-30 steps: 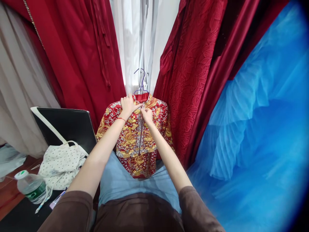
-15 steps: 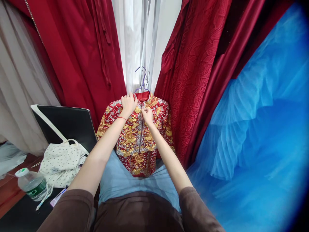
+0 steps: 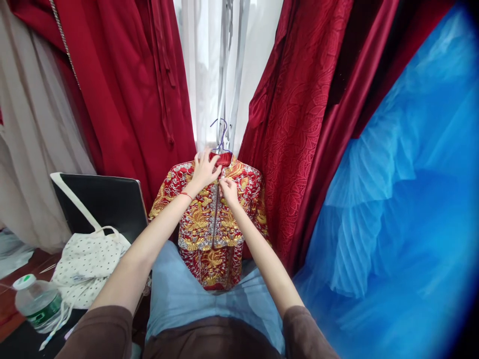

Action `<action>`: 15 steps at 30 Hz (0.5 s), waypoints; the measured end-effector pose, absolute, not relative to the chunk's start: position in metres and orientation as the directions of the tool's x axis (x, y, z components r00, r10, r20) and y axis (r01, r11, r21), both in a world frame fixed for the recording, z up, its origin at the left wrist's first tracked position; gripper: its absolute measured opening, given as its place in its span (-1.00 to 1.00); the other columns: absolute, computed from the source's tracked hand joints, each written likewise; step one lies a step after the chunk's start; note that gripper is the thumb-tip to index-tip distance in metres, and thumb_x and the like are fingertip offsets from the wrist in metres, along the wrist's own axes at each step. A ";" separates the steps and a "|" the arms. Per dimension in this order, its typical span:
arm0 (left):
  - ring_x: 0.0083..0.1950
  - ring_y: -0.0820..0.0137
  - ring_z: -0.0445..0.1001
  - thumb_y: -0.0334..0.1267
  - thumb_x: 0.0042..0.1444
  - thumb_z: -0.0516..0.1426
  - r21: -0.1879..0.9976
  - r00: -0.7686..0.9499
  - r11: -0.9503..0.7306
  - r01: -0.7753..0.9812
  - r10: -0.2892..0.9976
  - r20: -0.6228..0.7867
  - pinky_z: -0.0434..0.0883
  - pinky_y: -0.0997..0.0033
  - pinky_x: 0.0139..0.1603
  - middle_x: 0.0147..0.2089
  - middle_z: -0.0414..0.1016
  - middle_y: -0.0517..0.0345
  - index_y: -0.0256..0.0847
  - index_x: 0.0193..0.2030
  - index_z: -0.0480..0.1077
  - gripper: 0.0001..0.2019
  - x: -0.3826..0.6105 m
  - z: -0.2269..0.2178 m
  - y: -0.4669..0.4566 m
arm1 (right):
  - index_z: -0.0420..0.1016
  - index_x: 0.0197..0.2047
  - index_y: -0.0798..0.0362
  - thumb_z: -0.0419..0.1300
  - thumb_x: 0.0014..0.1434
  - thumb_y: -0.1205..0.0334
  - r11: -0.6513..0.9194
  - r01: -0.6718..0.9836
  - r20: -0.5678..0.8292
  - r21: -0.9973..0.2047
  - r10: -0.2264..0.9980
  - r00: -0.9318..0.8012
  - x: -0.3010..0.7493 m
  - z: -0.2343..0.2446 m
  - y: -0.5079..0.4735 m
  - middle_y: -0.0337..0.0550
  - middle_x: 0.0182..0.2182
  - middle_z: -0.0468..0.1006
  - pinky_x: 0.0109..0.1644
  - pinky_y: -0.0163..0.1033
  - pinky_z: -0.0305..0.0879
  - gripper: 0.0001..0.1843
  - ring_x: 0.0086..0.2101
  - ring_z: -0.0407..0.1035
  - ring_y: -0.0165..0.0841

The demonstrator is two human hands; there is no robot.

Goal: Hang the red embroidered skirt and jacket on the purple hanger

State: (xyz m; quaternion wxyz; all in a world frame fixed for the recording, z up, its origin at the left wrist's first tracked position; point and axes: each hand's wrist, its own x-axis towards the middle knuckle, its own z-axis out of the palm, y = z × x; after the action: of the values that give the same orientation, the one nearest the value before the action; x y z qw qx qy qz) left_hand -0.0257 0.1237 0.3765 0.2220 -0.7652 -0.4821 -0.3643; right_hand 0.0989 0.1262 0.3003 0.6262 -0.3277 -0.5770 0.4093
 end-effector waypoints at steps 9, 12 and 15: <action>0.21 0.01 0.34 0.03 0.24 0.08 -0.280 0.606 -0.574 0.769 0.516 0.606 0.11 -0.03 0.27 0.10 0.48 -0.23 -0.22 -0.15 0.56 -0.62 -0.025 0.398 0.134 | 0.24 -0.52 -0.01 0.22 0.08 0.01 0.478 -0.225 0.495 -0.849 0.868 -0.026 0.099 0.297 0.130 -0.43 -0.70 0.28 -0.63 -0.38 0.01 -0.68 -0.73 0.10 -0.56; -0.09 0.11 0.48 0.05 0.30 0.00 -0.309 0.628 -0.562 0.767 0.563 0.536 0.18 0.03 0.15 -0.21 0.59 -0.15 -0.24 -0.26 0.56 -0.56 -0.027 0.396 0.141 | 0.22 -0.53 -0.01 0.22 0.08 -0.01 0.483 -0.228 0.499 -0.845 0.866 -0.014 0.097 0.295 0.132 -0.43 -0.70 0.29 -0.62 -0.39 0.02 -0.66 -0.73 0.10 -0.56; -0.25 0.22 0.49 0.00 0.37 -0.10 -0.336 0.676 -0.592 0.733 0.575 0.461 0.21 0.14 0.01 -0.34 0.60 -0.07 -0.23 -0.39 0.53 -0.48 -0.029 0.390 0.151 | 0.21 -0.52 -0.02 0.21 0.09 -0.03 0.486 -0.215 0.499 -0.847 0.866 -0.010 0.095 0.293 0.133 -0.43 -0.70 0.28 -0.63 -0.38 0.02 -0.65 -0.73 0.11 -0.55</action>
State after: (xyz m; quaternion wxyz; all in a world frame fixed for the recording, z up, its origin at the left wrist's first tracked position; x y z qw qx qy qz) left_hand -0.0288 0.1506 0.3899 0.2563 -0.8788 -0.3719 -0.1541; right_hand 0.0948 0.1328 0.2934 0.6436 -0.2843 -0.5732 0.4199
